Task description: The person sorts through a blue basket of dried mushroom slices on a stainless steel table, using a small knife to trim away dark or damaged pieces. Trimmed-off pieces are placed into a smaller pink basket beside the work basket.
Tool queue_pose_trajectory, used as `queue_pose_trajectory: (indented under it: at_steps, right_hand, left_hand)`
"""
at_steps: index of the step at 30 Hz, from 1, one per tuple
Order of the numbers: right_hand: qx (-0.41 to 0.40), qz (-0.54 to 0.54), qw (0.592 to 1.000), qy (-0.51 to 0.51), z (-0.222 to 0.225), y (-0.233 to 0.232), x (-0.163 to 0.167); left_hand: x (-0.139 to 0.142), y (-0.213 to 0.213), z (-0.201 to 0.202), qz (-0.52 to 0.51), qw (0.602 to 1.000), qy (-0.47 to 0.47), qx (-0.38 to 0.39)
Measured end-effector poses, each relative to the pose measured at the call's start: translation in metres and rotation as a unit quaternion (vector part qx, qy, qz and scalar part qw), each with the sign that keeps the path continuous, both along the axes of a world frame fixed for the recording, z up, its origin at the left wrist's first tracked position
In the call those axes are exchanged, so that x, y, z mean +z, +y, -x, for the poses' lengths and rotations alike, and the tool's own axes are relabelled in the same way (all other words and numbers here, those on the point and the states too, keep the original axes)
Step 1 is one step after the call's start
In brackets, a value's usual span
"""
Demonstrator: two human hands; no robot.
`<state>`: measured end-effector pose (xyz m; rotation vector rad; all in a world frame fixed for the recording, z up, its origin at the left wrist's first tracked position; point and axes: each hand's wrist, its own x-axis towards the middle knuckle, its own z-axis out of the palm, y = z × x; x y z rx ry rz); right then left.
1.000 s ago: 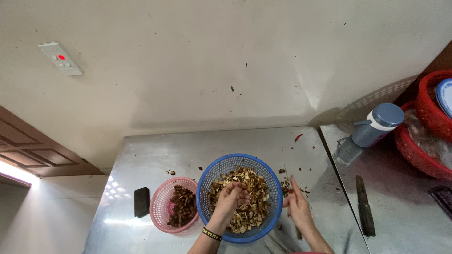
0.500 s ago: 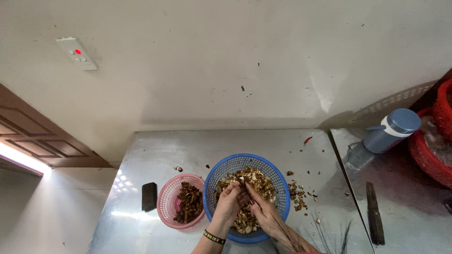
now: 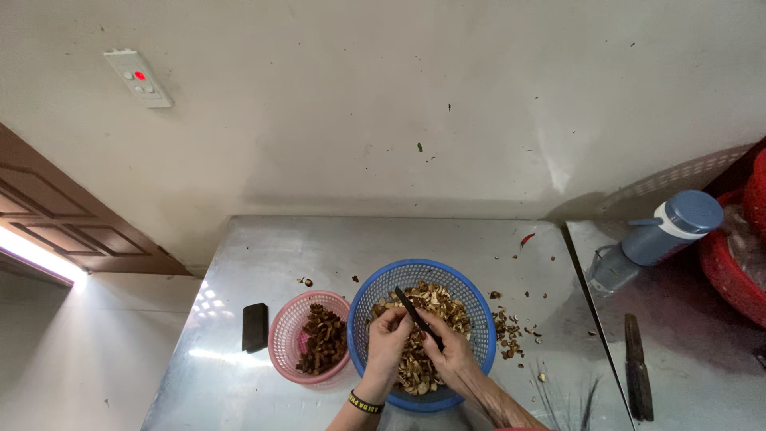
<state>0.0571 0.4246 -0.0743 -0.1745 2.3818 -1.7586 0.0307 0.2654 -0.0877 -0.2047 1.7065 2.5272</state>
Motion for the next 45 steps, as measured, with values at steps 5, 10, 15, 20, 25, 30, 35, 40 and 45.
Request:
queue_pose_trajectory:
  at_steps: [5,10,15,20,25,30,35,40,45]
  right_hand:
    - [0.032,0.042,0.998,-0.024,0.004,0.005,-0.023]
    - [-0.018,0.069,0.996,-0.061,0.012,0.019,-0.019]
    - [0.072,-0.013,0.995,-0.072,-0.009,0.009,0.005]
    - [0.084,-0.041,0.995,-0.038,-0.016,0.008,0.032]
    - [0.077,-0.045,0.995,-0.052,-0.015,0.012,0.032]
    - [0.067,-0.039,0.996,-0.032,-0.012,0.013,0.007]
    - [0.033,0.107,0.993,0.029,-0.005,0.007,-0.023]
    - [0.02,0.099,0.991,-0.086,0.005,0.023,-0.028]
    - [-0.044,0.057,0.995,-0.064,0.017,0.039,-0.005]
  left_hand:
    - [-0.003,-0.015,0.002,0.041,0.999,0.022,-0.02]
    - [0.0,-0.023,-0.005,0.056,0.998,-0.028,-0.016]
    - [0.007,-0.02,-0.007,0.045,0.998,-0.015,-0.043]
    - [0.008,-0.014,-0.011,0.039,0.997,0.009,-0.058]
    - [0.003,-0.008,-0.01,0.049,0.998,0.016,-0.041]
    - [-0.002,-0.001,-0.011,0.07,0.997,0.03,-0.012]
    - [-0.001,0.002,-0.013,0.066,0.997,0.049,-0.012]
    - [0.0,-0.009,-0.007,0.098,0.994,0.016,-0.035]
    - [-0.001,-0.015,-0.001,0.062,0.998,-0.032,-0.01]
